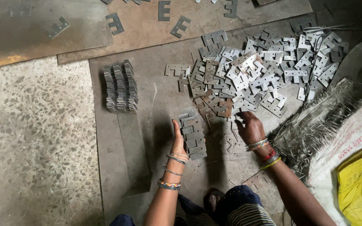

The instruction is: The person sits on the floor and sorts small metal pieces from a large pile into neat stacks. They pick up pieces one by one, align them, and place them into growing stacks on the floor.

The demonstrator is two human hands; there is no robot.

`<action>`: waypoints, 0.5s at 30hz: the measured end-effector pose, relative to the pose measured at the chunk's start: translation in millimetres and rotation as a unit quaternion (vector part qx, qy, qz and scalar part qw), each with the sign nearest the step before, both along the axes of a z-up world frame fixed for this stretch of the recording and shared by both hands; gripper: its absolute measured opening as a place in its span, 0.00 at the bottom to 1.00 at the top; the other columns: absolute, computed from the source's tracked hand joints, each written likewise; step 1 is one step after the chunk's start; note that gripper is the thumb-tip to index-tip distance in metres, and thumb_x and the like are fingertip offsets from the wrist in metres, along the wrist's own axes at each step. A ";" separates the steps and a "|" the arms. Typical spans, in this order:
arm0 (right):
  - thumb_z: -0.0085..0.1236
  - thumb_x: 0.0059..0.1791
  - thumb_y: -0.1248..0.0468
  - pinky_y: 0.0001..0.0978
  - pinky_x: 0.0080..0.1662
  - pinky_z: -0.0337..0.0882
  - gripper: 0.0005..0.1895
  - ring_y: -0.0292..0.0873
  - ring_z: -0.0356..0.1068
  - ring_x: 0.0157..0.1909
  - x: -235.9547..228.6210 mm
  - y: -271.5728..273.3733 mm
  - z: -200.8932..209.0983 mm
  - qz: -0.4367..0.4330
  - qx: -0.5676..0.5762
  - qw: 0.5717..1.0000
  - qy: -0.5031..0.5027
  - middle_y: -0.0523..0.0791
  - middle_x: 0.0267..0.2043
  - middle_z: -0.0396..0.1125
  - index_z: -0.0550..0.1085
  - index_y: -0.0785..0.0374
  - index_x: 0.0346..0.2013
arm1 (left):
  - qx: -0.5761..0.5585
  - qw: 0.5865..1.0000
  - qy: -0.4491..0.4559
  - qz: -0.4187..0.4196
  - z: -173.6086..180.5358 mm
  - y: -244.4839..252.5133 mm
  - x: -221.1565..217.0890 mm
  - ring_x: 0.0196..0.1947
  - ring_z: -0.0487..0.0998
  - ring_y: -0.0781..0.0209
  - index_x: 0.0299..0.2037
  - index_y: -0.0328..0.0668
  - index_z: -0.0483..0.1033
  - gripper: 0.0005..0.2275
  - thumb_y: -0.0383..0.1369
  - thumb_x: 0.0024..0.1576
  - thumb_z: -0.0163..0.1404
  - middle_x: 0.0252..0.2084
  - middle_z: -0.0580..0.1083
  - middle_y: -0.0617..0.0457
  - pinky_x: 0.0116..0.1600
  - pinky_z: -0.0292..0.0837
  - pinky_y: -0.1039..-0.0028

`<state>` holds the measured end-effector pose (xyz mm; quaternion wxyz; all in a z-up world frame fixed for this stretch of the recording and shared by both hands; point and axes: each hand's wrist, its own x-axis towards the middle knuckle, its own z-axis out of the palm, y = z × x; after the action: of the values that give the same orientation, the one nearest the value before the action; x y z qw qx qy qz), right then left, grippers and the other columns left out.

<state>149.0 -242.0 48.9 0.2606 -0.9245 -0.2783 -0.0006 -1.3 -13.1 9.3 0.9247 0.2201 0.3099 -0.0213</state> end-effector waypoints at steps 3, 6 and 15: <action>0.70 0.40 0.57 0.51 0.41 0.74 0.21 0.61 0.72 0.44 26.9 -24.8 -53.0 -0.088 -0.159 0.983 0.000 0.53 0.41 0.74 0.76 0.65 0.42 | -0.008 0.999 0.038 0.022 -13.9 -2.5 -2.6 0.41 0.80 0.56 0.55 0.48 0.75 0.33 0.64 0.49 0.50 0.43 0.79 0.55 0.45 0.80 0.60; 0.70 0.44 0.56 0.48 0.48 0.75 0.20 0.59 0.74 0.46 40.0 -36.1 -87.8 -0.127 -0.159 0.979 -0.028 0.53 0.42 0.75 0.76 0.62 0.45 | 0.069 0.997 -0.013 0.037 -28.0 -4.4 -6.7 0.42 0.80 0.59 0.52 0.44 0.77 0.23 0.49 0.53 0.62 0.44 0.79 0.55 0.48 0.79 0.64; 0.73 0.40 0.60 0.36 0.39 0.79 0.19 0.47 0.78 0.36 35.9 -43.5 -26.1 -0.226 0.038 0.897 0.377 0.51 0.37 0.78 0.80 0.66 0.41 | 0.002 0.999 -0.017 0.028 -28.8 -1.2 -11.8 0.37 0.82 0.53 0.48 0.39 0.77 0.20 0.35 0.48 0.67 0.41 0.80 0.49 0.43 0.82 0.60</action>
<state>184.9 -285.6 22.8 0.3741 -0.8826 0.0581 0.2786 -13.1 -14.3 -19.5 0.9297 0.2138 0.2998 0.0089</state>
